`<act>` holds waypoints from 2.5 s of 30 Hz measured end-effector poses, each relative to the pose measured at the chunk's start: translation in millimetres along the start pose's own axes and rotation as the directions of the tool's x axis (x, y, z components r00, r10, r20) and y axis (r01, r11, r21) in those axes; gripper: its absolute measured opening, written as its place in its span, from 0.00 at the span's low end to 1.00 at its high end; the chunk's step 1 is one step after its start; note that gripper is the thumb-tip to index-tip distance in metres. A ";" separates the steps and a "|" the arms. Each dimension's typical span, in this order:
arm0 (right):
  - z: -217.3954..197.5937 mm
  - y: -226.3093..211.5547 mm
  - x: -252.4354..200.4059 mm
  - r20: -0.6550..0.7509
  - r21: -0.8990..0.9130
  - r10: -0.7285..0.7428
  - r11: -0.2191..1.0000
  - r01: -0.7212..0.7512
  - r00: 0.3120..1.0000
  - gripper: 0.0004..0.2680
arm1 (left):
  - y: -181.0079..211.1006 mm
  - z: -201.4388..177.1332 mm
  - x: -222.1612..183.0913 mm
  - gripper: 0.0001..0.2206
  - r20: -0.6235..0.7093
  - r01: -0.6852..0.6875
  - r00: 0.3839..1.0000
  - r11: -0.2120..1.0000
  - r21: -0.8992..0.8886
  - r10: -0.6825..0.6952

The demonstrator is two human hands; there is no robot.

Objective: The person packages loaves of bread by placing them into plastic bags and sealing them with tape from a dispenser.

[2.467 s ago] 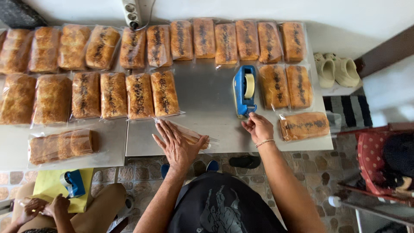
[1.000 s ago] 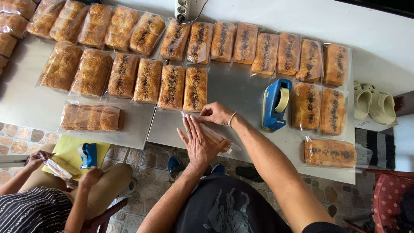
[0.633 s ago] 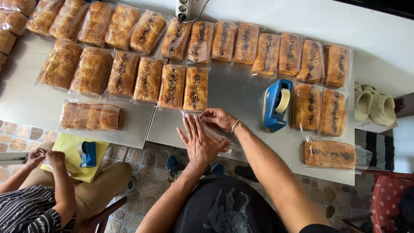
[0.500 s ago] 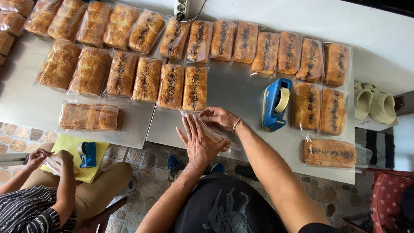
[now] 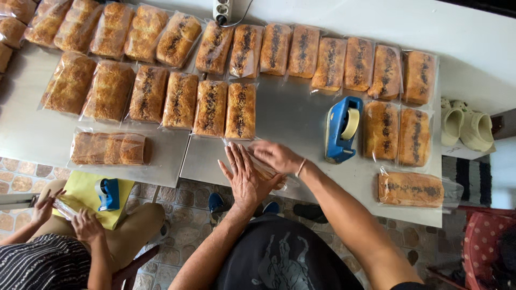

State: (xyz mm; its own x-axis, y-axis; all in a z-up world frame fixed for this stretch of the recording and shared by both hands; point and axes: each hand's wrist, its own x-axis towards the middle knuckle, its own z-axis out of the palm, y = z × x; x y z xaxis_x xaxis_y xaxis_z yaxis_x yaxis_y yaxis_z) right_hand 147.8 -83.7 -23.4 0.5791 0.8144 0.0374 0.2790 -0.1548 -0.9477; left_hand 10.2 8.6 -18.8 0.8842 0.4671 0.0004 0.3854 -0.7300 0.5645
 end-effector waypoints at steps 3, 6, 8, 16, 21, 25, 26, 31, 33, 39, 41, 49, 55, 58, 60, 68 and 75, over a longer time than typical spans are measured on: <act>-7.3 -49.7 -22.9 0.142 -0.223 -0.050 0.971 0.082 0.989 0.12 | -3.8 7.7 1.7 0.70 0.001 -0.047 0.999 0.996 0.072 0.047; -29.6 -12.8 -52.0 0.133 -0.557 -0.111 0.813 0.167 0.985 0.12 | 0.5 4.1 2.4 0.69 0.014 0.024 1.000 0.997 0.078 -0.025; -52.2 6.0 -75.0 -0.201 -0.551 -0.185 0.833 0.045 0.962 0.07 | 12.1 -15.1 0.6 0.68 0.015 -0.005 1.000 0.995 0.100 0.003; -146.2 116.0 -149.7 -0.826 0.046 0.414 0.725 -0.687 0.382 0.09 | 22.2 -20.7 -1.9 0.69 0.060 0.026 0.998 0.998 0.048 -0.029; -140.6 67.1 -128.7 -0.612 0.578 0.749 0.643 -0.503 0.254 0.11 | 27.5 -23.3 1.0 0.67 0.030 -0.002 1.000 0.999 0.040 0.001; -139.0 54.1 -127.3 -0.579 0.673 0.761 0.649 -0.356 0.292 0.10 | 28.1 -21.7 0.4 0.67 0.027 -0.003 1.000 0.999 0.054 0.002; -139.6 55.2 -124.7 -0.587 0.707 0.750 0.658 -0.258 0.303 0.10 | 28.6 -22.1 0.9 0.68 0.021 -0.001 1.000 0.998 0.057 -0.001; -106.8 15.9 -144.9 -0.688 0.679 0.669 0.730 -0.075 0.280 0.11 | 26.7 -19.8 0.3 0.68 0.019 -0.008 1.000 0.997 0.080 0.006; -91.2 23.7 -152.3 -0.737 0.645 0.626 0.764 -0.009 0.254 0.14 | 27.0 -20.7 -0.8 0.68 0.017 -0.007 1.000 0.996 0.087 0.006; -74.5 76.2 -165.3 -0.700 0.691 0.677 0.722 -0.022 0.227 0.07 | 30.4 -21.7 -2.0 0.68 0.003 -0.009 1.000 0.997 0.081 0.009; -73.1 75.7 -158.2 -0.571 0.805 0.772 0.594 0.004 0.280 0.05 | 30.3 -22.1 -2.9 0.67 -0.002 -0.011 1.000 0.998 0.065 0.011; -32.2 85.7 -125.6 -0.354 0.712 0.756 0.600 -0.365 0.551 0.04 | 25.5 -23.6 -2.7 0.69 0.046 0.041 0.998 0.998 0.039 -0.043; -43.9 4.7 -69.0 -0.136 0.126 0.384 0.921 -0.368 0.913 0.06 | 20.8 -11.7 -2.3 0.70 0.014 0.030 0.999 0.998 0.061 -0.031; -36.0 5.2 -49.6 -0.031 -0.102 0.345 0.933 -0.346 0.938 0.07 | 19.4 -9.7 -2.5 0.71 0.001 0.047 0.999 0.997 0.065 -0.047; -29.2 6.8 -43.5 -0.016 -0.194 0.332 0.924 -0.329 0.943 0.07 | 19.8 -11.1 -1.3 0.71 -0.004 0.057 0.998 0.996 0.066 -0.057; -5.0 24.1 -47.5 -0.125 -0.275 0.391 0.869 -0.410 0.912 0.08 | 16.0 -6.0 -1.6 0.70 -0.040 0.031 0.999 0.996 0.078 -0.028; -7.8 39.3 -50.3 -0.120 -0.197 0.413 0.881 -0.429 0.903 0.10 | 11.9 -4.6 -0.8 0.71 -0.043 -0.009 0.999 0.997 0.072 0.013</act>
State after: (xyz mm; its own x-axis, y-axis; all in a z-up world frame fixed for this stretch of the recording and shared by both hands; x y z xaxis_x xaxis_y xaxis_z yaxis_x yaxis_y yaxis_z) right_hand 135.6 -135.1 -60.0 0.7300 0.6041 -0.3196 0.1484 -0.5965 -0.7888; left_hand 12.9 1.9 -8.2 0.8767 0.4790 0.0432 0.3951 -0.7685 0.5032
